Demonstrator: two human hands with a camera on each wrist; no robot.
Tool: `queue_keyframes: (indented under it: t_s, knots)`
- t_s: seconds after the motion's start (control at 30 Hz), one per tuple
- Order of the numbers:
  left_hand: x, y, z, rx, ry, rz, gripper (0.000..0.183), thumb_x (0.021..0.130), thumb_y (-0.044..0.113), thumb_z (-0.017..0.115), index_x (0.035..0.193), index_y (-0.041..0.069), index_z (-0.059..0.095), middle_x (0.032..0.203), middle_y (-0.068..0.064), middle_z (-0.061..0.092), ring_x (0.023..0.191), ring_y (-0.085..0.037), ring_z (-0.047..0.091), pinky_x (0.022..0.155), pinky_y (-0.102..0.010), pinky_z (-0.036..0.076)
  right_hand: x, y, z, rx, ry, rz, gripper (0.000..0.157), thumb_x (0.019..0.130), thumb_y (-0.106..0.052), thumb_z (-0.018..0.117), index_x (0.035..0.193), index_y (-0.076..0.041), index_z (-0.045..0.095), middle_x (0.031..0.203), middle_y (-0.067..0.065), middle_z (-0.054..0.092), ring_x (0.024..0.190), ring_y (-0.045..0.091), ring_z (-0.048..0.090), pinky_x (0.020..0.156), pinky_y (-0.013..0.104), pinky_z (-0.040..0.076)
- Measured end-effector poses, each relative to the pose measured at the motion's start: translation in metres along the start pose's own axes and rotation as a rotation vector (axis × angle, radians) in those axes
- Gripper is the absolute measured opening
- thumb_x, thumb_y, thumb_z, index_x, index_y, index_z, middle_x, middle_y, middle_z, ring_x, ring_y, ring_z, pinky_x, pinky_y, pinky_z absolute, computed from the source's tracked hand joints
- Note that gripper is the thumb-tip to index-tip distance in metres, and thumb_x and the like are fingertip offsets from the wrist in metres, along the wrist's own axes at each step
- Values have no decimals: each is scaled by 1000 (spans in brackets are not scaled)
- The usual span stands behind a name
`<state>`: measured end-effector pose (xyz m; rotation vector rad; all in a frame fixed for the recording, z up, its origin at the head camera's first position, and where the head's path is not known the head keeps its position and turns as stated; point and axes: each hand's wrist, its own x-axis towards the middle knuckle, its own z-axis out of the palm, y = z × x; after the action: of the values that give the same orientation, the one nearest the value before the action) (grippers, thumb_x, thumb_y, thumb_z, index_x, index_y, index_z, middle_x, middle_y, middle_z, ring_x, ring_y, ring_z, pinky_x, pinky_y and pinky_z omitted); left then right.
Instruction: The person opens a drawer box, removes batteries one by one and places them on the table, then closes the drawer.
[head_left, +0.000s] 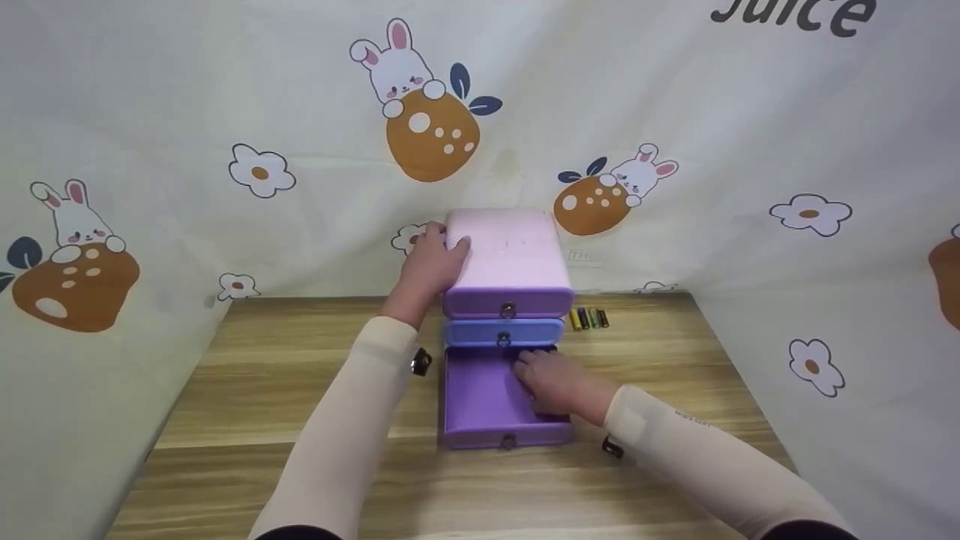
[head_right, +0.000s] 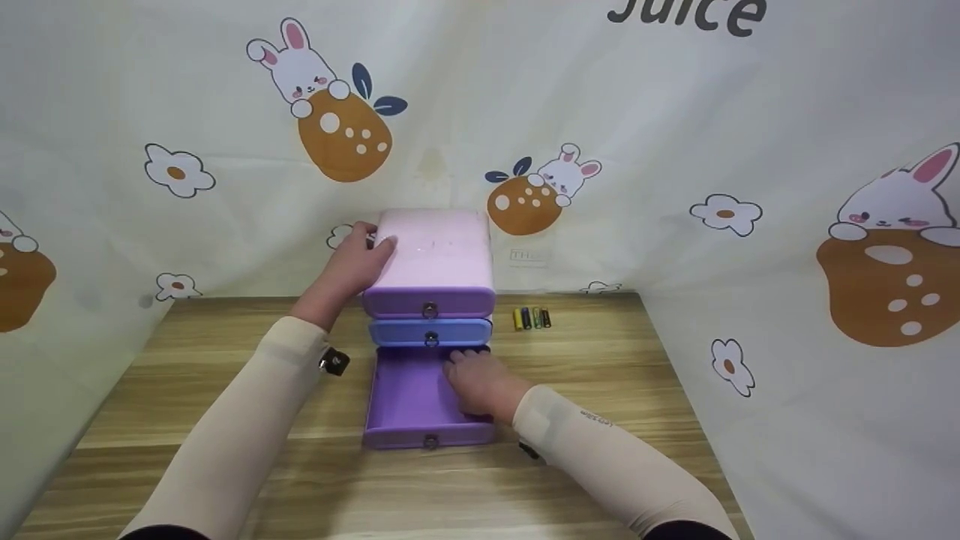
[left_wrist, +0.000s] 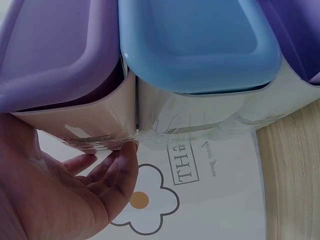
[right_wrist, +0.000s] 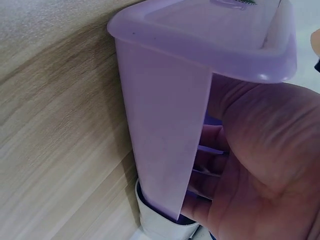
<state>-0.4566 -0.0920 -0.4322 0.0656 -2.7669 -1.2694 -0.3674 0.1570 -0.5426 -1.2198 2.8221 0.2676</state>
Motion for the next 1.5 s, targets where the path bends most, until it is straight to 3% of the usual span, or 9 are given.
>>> queue_keyframes:
  t_s: [0.4, 0.7, 0.87, 1.17, 1.5]
  knots:
    - [1, 1, 0, 30, 4, 13, 74, 110, 56, 50, 161, 3, 41, 155, -22, 57, 143, -41, 57, 118, -55, 45, 0, 6, 4, 17, 98, -78, 33, 85, -20, 83, 110, -3, 71, 110, 15, 71, 95, 33, 68, 89, 50, 60]
    - [-1, 1, 0, 17, 4, 3, 73, 111, 55, 51, 160, 3, 42, 156, -21, 56, 144, -41, 56, 120, -55, 44, -2, 10, 5, 39, 119, -95, 38, 87, -30, 85, 114, -7, 71, 115, 10, 70, 95, 27, 67, 89, 47, 60]
    - [-1, 1, 1, 28, 7, -1, 72, 111, 56, 50, 160, 4, 42, 155, -22, 56, 144, -41, 56, 120, -54, 44, -6, 10, -2, 75, 116, -114, 39, 86, -34, 86, 112, -10, 69, 116, 9, 70, 92, 25, 66, 89, 47, 61]
    - [-1, -1, 0, 2, 8, 17, 71, 110, 55, 51, 158, 3, 43, 152, -21, 57, 141, -40, 57, 118, -55, 44, -22, 9, -20, 144, 178, -154, 29, 82, -29, 85, 99, -18, 64, 97, -6, 54, 79, 14, 53, 74, 38, 55]
    - [-2, 0, -1, 3, 20, 21, 71, 111, 54, 52, 158, 2, 44, 153, -23, 57, 144, -42, 55, 120, -55, 43, -40, 11, -38, 170, 185, -136, 32, 84, -25, 84, 112, -14, 72, 106, -3, 60, 90, 16, 58, 84, 39, 59]
